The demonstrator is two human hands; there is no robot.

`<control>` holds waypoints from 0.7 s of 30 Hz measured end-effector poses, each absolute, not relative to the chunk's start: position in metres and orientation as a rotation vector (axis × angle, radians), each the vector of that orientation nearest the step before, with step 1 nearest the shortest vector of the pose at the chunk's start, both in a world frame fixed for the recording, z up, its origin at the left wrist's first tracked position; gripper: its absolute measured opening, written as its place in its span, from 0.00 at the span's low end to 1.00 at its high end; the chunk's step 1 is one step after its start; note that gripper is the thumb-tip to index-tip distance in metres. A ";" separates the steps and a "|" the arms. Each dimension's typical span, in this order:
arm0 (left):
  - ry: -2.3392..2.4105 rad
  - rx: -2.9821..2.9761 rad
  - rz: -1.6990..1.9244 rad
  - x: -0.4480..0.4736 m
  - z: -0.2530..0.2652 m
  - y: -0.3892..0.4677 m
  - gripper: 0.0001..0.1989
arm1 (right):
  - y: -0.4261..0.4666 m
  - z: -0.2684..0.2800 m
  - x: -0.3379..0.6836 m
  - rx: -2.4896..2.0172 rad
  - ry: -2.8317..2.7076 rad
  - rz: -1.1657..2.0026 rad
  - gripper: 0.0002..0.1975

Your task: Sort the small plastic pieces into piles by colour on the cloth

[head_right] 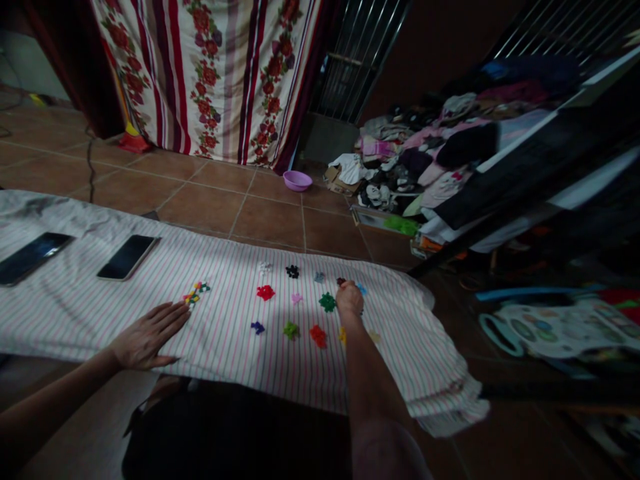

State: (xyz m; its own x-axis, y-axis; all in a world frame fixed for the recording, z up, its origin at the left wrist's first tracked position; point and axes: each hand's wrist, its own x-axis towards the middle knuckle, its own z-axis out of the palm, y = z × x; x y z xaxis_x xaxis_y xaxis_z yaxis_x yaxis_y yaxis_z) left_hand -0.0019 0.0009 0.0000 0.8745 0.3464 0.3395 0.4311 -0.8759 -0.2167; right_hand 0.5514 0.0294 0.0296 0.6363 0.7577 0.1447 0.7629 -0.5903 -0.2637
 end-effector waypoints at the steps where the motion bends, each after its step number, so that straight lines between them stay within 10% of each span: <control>1: -0.582 -2.758 -0.425 -0.002 0.000 0.001 0.43 | 0.029 0.030 0.551 -2.584 -1.220 -0.032 0.12; 21: -0.615 -2.792 -0.456 -0.003 -0.005 0.002 0.42 | 0.011 0.021 0.561 -2.437 -1.444 -0.047 0.19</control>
